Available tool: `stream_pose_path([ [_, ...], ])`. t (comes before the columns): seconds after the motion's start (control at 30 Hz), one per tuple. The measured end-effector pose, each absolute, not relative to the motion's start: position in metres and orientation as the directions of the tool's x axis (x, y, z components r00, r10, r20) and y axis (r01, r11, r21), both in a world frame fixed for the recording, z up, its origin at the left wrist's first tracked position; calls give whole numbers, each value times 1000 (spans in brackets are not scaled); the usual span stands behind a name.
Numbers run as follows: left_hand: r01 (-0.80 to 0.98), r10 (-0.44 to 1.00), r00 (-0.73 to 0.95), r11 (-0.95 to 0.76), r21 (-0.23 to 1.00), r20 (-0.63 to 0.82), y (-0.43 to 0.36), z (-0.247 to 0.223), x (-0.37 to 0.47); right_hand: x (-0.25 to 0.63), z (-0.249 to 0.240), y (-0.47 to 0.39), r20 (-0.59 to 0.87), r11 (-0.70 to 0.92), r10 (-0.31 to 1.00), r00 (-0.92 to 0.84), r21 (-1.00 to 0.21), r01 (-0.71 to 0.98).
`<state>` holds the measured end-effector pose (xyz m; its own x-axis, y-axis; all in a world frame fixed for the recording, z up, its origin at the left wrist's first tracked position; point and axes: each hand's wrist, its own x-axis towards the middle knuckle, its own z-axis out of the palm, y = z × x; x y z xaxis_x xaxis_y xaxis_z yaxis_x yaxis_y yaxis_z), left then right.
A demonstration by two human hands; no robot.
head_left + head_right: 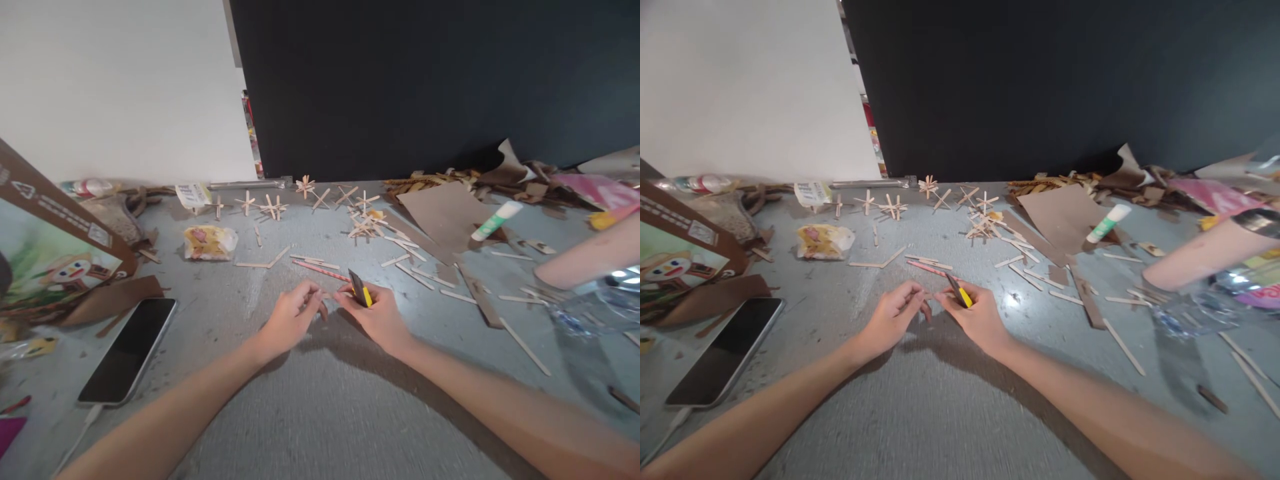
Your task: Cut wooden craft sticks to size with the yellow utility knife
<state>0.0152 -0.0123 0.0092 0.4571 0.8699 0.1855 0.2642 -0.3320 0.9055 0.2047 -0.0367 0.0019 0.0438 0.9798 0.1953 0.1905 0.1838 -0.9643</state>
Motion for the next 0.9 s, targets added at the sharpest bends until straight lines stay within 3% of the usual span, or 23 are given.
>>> stream_pose_path([
  [0.37,258,882,433,-322,911,189,-13,11,14,208,-4,-34,125,124,992,0,-984,129],
  [0.57,68,939,257,-254,965,229,-14,10,19,208,-6,-38,139,146,989,-51,-972,182],
  [0.73,39,906,367,-243,969,212,-17,5,28,207,-6,-42,231,227,973,-12,-944,241],
  [0.9,-19,876,385,-306,952,289,-18,7,27,205,-8,-44,240,258,966,-96,-921,292],
])
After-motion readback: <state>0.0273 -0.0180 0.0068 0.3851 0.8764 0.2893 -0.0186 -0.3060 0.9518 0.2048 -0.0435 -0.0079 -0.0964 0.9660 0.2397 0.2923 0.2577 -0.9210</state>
